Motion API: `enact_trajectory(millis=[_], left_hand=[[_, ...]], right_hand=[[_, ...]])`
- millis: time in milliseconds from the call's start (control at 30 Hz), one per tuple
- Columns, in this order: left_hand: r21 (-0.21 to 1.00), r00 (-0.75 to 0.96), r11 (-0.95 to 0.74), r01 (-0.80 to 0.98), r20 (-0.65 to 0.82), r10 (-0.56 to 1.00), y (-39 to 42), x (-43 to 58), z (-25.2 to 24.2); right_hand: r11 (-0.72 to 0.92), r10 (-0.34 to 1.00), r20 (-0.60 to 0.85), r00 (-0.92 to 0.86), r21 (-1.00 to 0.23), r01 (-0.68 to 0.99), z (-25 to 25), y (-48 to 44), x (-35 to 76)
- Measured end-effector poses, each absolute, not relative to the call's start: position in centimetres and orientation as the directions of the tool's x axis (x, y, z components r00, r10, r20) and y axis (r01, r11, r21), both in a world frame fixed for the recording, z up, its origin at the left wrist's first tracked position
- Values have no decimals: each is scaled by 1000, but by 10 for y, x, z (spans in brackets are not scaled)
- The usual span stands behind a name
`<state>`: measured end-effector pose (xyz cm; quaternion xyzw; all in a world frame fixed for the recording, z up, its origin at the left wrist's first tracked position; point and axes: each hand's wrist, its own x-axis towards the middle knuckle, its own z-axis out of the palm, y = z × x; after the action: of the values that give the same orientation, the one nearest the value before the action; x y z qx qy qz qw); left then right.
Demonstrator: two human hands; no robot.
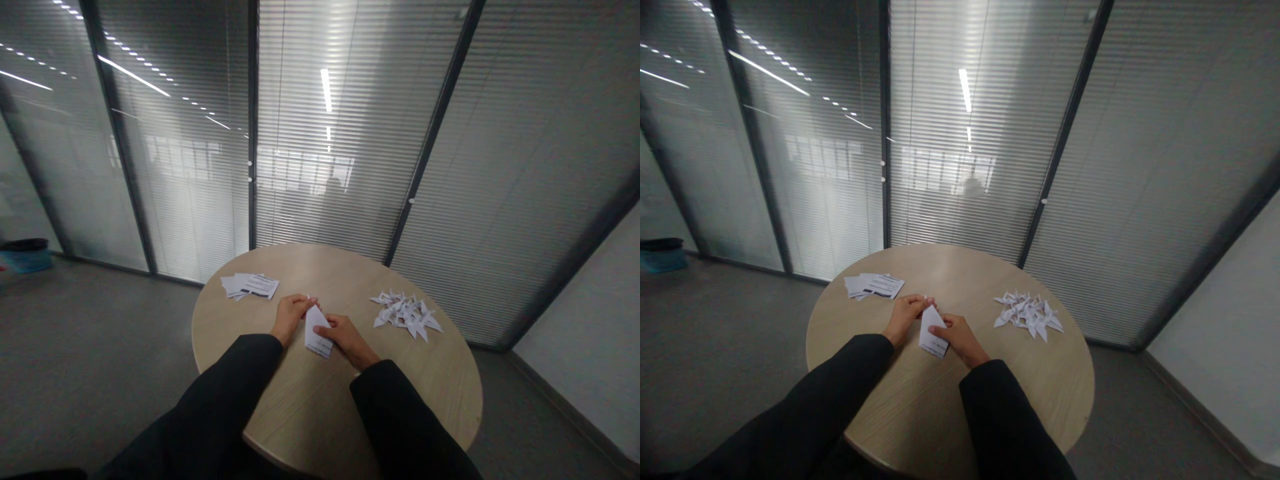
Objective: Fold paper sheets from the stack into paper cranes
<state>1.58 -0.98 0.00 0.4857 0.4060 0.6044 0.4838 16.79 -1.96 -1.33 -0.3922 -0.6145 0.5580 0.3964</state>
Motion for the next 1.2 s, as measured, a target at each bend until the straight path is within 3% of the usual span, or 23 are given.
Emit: enact_trajectory(millis=[300, 467, 800, 1200], left_hand=[[951, -65, -197, -237, 186, 980, -7, 17, -3], [948, -49, -194, -252, 188, 981, -8, 19, -3], [962, -26, -246, -123, 244, 969, -10, 19, -1], [962, 15, -226, -151, 231, 973, -8, 19, -3]], right_hand=[[70, 916, 66, -395, -998, -5, -15, -20, 166], [108, 949, 91, -302, -993, 41, -10, -22, 164], [105, 952, 90, -293, -994, 34, -15, -16, 166], [95, 948, 81, -309, -995, 31, -15, -15, 169]])
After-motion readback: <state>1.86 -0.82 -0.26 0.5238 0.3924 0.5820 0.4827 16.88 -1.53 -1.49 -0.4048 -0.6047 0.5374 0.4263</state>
